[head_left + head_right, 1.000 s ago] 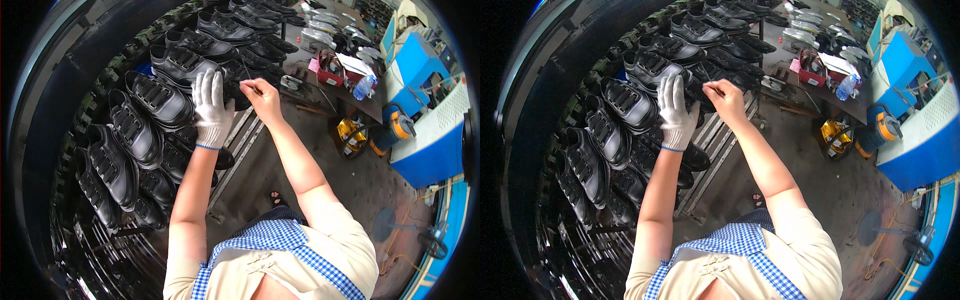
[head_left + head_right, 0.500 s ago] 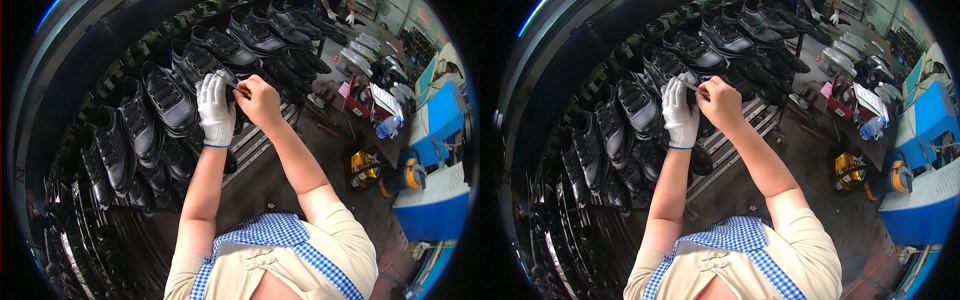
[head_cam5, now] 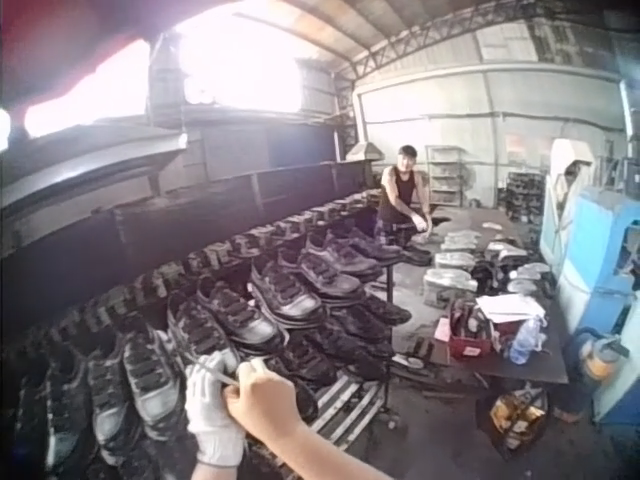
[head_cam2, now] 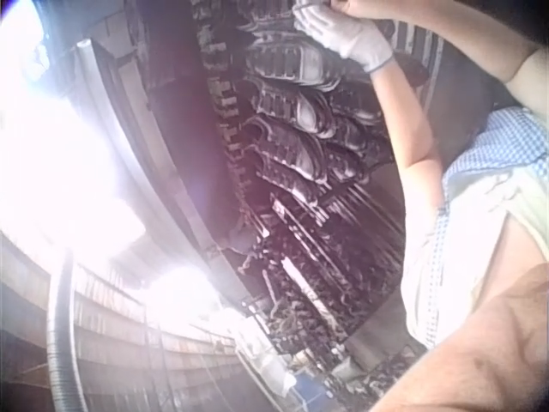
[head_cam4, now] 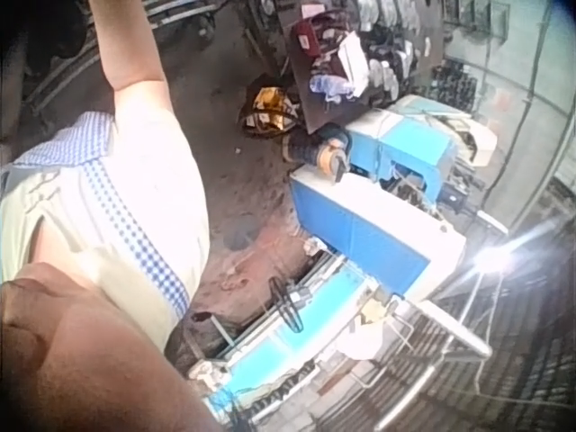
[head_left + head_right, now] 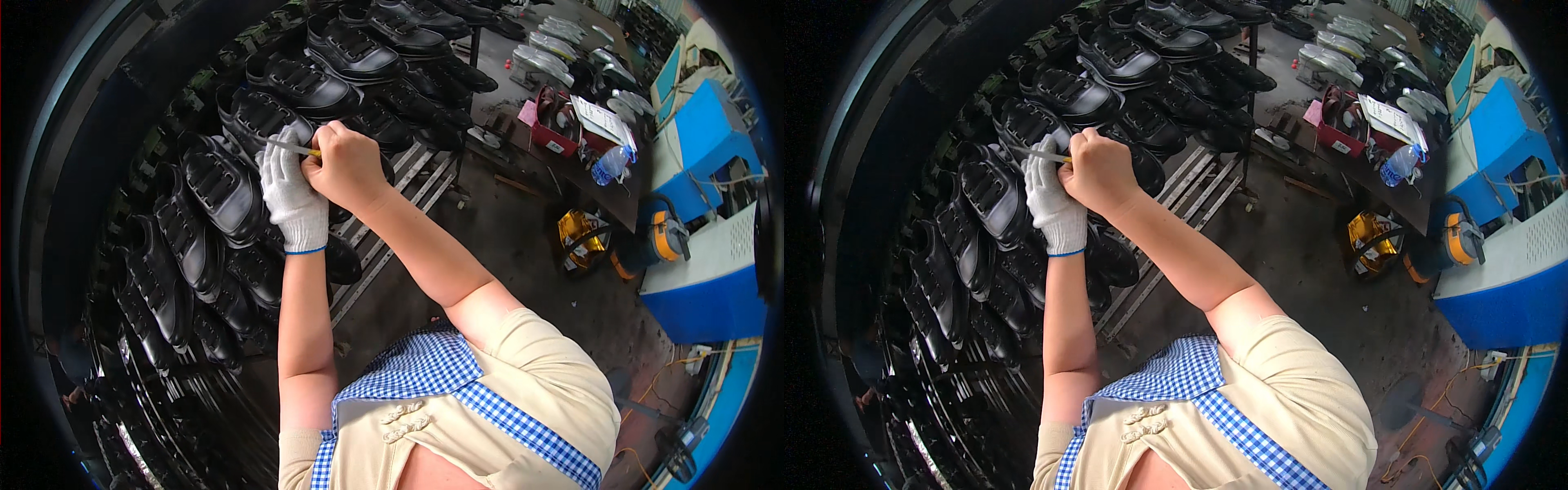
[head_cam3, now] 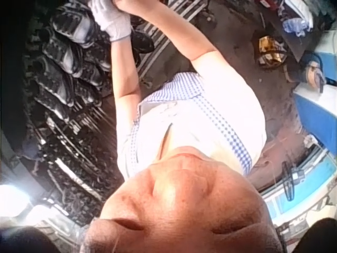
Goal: Assembling and finishing components of leather shoes in a factory setting.
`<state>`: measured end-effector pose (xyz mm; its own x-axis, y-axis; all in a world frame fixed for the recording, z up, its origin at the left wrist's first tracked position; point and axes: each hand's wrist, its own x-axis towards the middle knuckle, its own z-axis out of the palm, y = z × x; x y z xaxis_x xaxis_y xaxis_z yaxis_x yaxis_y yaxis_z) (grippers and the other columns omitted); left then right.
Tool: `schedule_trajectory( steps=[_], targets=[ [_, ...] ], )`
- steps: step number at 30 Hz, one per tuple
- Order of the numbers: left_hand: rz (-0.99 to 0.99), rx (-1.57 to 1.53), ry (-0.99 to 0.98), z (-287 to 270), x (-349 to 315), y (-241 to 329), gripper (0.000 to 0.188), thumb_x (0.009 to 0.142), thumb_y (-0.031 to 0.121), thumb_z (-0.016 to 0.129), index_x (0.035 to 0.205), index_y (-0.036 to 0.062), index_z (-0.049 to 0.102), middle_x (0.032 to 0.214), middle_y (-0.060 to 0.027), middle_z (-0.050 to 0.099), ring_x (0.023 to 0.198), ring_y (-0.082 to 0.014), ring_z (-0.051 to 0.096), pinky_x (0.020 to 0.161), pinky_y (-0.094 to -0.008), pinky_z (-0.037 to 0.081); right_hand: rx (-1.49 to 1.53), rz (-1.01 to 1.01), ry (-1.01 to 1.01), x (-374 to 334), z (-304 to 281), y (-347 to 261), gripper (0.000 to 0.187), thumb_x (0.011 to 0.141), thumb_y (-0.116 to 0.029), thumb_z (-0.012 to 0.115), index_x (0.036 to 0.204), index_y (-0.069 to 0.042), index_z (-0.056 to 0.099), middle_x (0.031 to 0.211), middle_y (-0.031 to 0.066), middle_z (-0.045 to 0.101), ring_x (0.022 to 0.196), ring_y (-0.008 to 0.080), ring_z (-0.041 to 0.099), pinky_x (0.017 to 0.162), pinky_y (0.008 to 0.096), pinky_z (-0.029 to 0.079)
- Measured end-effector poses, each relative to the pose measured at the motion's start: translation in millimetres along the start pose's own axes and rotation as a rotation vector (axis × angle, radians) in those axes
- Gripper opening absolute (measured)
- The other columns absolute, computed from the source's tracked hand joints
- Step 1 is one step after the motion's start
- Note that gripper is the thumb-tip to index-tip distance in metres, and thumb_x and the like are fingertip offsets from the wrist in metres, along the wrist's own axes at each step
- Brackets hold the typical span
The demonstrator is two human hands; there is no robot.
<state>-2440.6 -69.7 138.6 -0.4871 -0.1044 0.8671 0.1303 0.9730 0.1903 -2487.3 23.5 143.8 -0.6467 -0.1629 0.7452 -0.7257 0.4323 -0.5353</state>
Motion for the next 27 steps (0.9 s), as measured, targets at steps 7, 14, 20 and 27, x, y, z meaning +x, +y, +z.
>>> schedule_trajectory(
  steps=[7, 14, 20, 27],
  targets=[
    [0.052, 0.023, -0.016, 1, -2, -2, 0.052, 0.076, 0.006, 0.066, 0.126, 0.0018, 0.054, 0.124, -0.0152, 0.060, 0.121, -0.0357, 0.052, 0.109, -0.0468, 0.035, 0.266, -0.007, 0.055, -7, 3, 13, 0.022, 0.066, -0.014, 0.072, 0.073, -0.002, 0.055, 0.073, 0.0134, 0.060, 0.063, 0.0321, 0.062, 0.058, 0.0400, 0.052],
    [0.004, 0.003, -0.054, -4, -5, -5, 0.059, 0.071, 0.002, 0.067, 0.128, 0.0039, 0.053, 0.129, -0.0145, 0.058, 0.124, -0.0346, 0.051, 0.111, -0.0473, 0.033, 0.580, 0.171, -0.146, -30, -5, 30, 0.021, 0.068, -0.016, 0.071, 0.077, 0.000, 0.062, 0.074, 0.0173, 0.064, 0.067, 0.0319, 0.064, 0.061, 0.0371, 0.051],
    [-0.031, 0.077, -0.108, -10, 8, 21, 0.079, 0.063, 0.020, 0.083, 0.134, 0.0072, 0.050, 0.129, -0.0140, 0.056, 0.126, -0.0332, 0.049, 0.110, -0.0469, 0.034, 1.096, 0.355, -0.215, -39, -29, 99, 0.012, 0.082, 0.000, 0.061, 0.084, -0.006, 0.051, 0.081, 0.0003, 0.060, 0.074, 0.0037, 0.052, 0.072, 0.0195, 0.044],
    [0.094, 0.346, -0.444, -11, 62, 44, 0.079, 0.065, 0.033, 0.081, 0.134, 0.0085, 0.050, 0.136, -0.0101, 0.053, 0.133, -0.0292, 0.042, 0.115, -0.0526, 0.022, 0.598, 0.233, -0.003, 15, -25, 102, 0.018, 0.082, -0.019, 0.073, 0.085, -0.001, 0.071, 0.081, 0.0083, 0.066, 0.068, 0.0157, 0.062, 0.063, 0.0270, 0.048]
  ],
)
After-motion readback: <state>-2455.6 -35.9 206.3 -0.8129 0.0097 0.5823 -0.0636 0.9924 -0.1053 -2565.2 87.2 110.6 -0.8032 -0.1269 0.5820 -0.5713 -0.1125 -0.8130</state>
